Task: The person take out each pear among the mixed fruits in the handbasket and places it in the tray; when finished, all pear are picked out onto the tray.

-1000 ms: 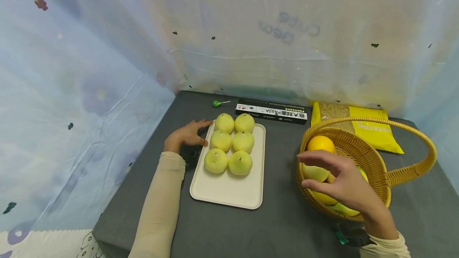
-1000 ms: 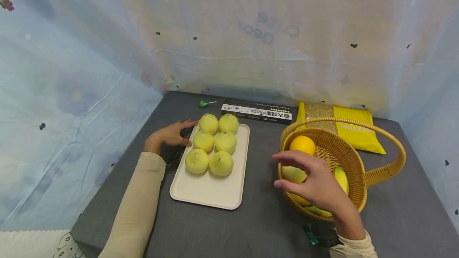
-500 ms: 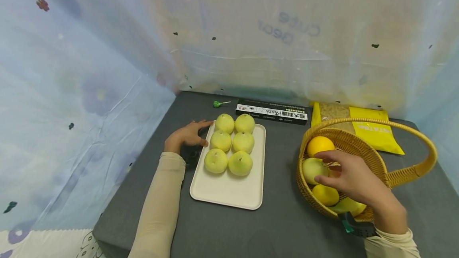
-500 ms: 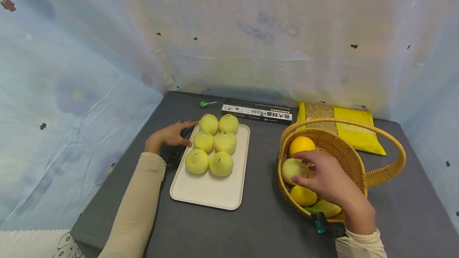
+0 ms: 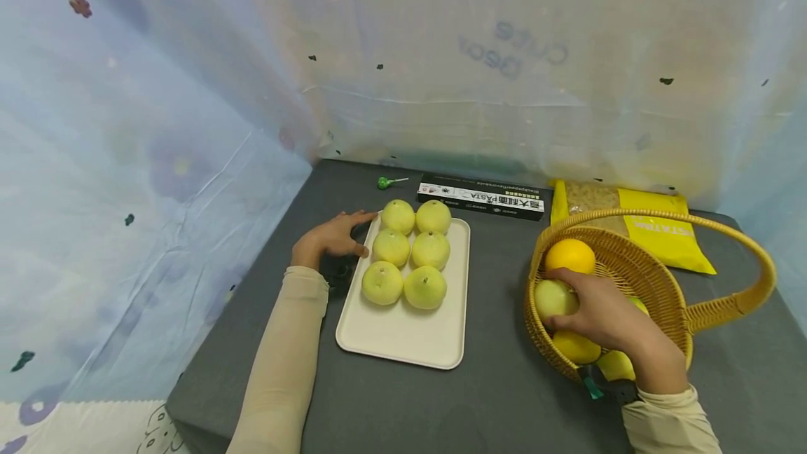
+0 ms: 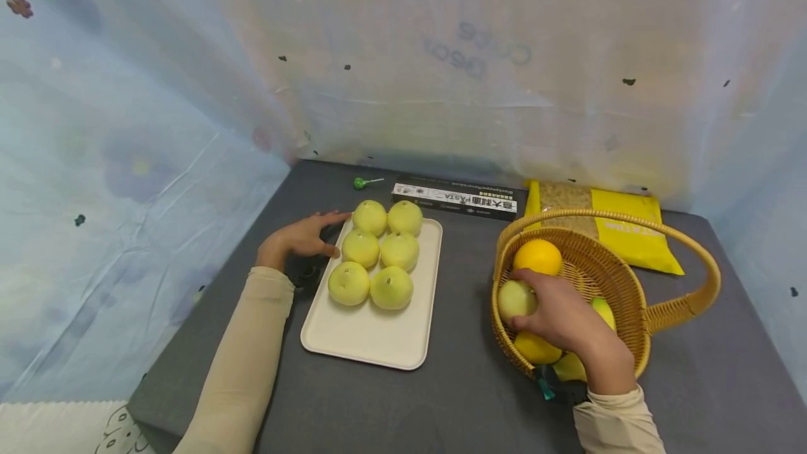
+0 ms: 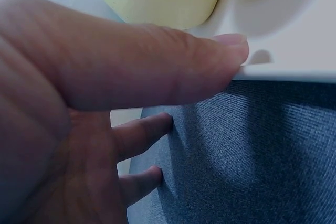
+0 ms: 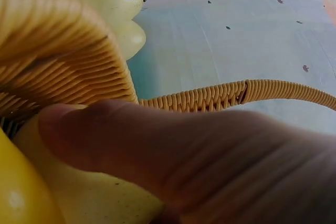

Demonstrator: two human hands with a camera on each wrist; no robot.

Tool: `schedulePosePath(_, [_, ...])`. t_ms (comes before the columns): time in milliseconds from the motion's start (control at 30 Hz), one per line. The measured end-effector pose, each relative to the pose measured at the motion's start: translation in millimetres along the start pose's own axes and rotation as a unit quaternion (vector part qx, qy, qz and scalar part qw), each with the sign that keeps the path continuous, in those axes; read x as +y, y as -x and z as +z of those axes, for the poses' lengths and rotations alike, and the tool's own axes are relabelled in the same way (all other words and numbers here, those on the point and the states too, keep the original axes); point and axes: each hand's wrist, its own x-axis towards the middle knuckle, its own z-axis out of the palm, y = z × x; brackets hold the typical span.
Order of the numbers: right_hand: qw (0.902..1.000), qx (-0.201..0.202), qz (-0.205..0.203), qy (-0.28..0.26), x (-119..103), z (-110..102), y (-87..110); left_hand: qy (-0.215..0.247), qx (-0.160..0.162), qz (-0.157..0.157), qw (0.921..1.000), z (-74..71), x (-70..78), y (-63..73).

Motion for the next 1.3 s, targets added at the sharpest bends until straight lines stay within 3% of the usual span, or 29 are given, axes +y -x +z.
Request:
schedulePosePath(367, [0.9994, 0.023, -0.026, -0.002, -4.2, -6.6, 5.2, 0.005, 0.000, 0.000, 1.0000, -1.0, 2.8, 2.7])
schedulePosePath(667, [0.9950, 0.089, -0.023, -0.040, -16.4, -21.0, 30.4, 0.004, 0.002, -0.002, 1.0000, -0.3, 3.2, 2.7])
schedulePosePath(967, [0.9790, 0.160, -0.105, -0.070, -39.0, -22.8, 40.4, 0.002, 0.004, -0.001, 1.0000, -0.7, 4.7, 4.9])
schedulePosePath(1300, [0.9725, 0.142, -0.136, -0.125, -65.0, -4.3, 21.9, 0.005, 0.004, -0.004, 1.0000, 0.3, 3.9, 5.1])
